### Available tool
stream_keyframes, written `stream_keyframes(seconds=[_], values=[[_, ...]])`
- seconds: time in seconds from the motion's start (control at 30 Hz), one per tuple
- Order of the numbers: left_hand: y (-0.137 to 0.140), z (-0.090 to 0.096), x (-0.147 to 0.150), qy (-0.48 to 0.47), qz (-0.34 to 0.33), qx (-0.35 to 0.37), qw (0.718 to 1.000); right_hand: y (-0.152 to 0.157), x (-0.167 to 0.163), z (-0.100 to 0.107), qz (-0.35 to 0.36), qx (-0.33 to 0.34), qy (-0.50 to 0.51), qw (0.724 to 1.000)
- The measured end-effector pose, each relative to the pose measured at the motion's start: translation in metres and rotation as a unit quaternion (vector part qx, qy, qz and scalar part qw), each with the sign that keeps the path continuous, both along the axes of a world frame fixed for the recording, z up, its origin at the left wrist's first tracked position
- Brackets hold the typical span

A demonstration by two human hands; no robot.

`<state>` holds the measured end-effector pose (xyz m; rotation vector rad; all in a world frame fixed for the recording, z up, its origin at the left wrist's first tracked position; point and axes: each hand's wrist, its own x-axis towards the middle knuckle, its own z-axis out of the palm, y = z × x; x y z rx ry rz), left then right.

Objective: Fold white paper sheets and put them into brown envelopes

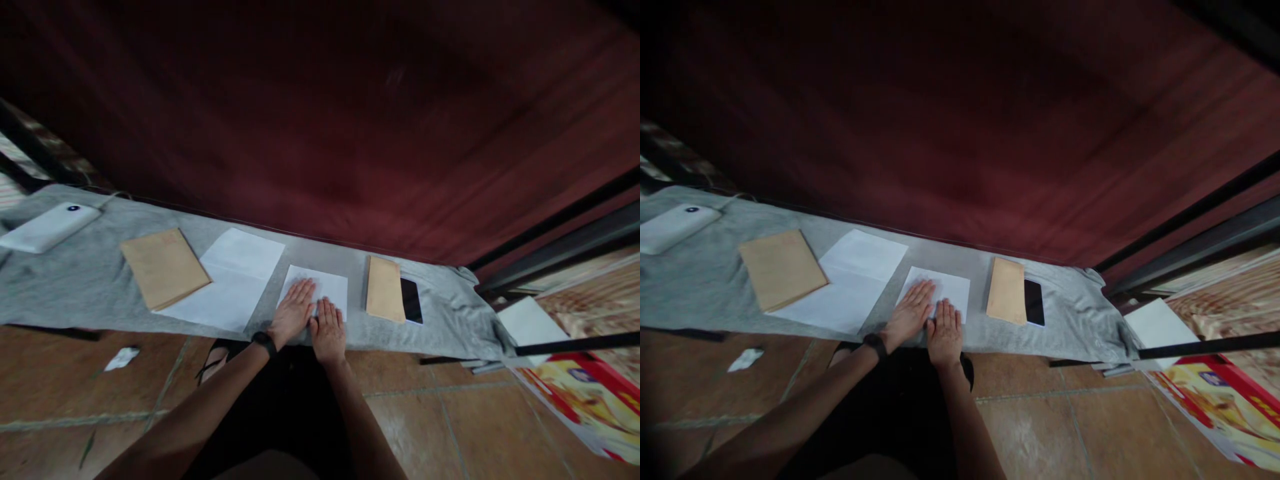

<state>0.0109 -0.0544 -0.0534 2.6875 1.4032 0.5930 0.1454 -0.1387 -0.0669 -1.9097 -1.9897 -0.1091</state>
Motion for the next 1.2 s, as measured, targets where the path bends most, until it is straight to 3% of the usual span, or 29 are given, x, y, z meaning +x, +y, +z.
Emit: stream_keyframes(seconds=[0.27,0.9,1.07,1.2], values=[[-0.034,0.007,-0.031,0.017,-0.111,0.004,0.994,-0.008,0.013,0.0,-0.002,-0.01,-0.018,1.0],[-0.04,0.009,-0.041,0.022,-0.103,0.02,0.994,-0.035,0.053,-0.01,-0.051,0.034,-0.031,0.998],[-0.04,0.008,-0.04,0.022,-0.099,0.022,0.995,-0.031,0.046,-0.003,-0.081,0.034,0.001,0.996],[-0.04,0.008,-0.039,0.025,-0.094,0.024,0.995,-0.015,0.026,0.012,-0.035,0.018,0.025,0.999]])
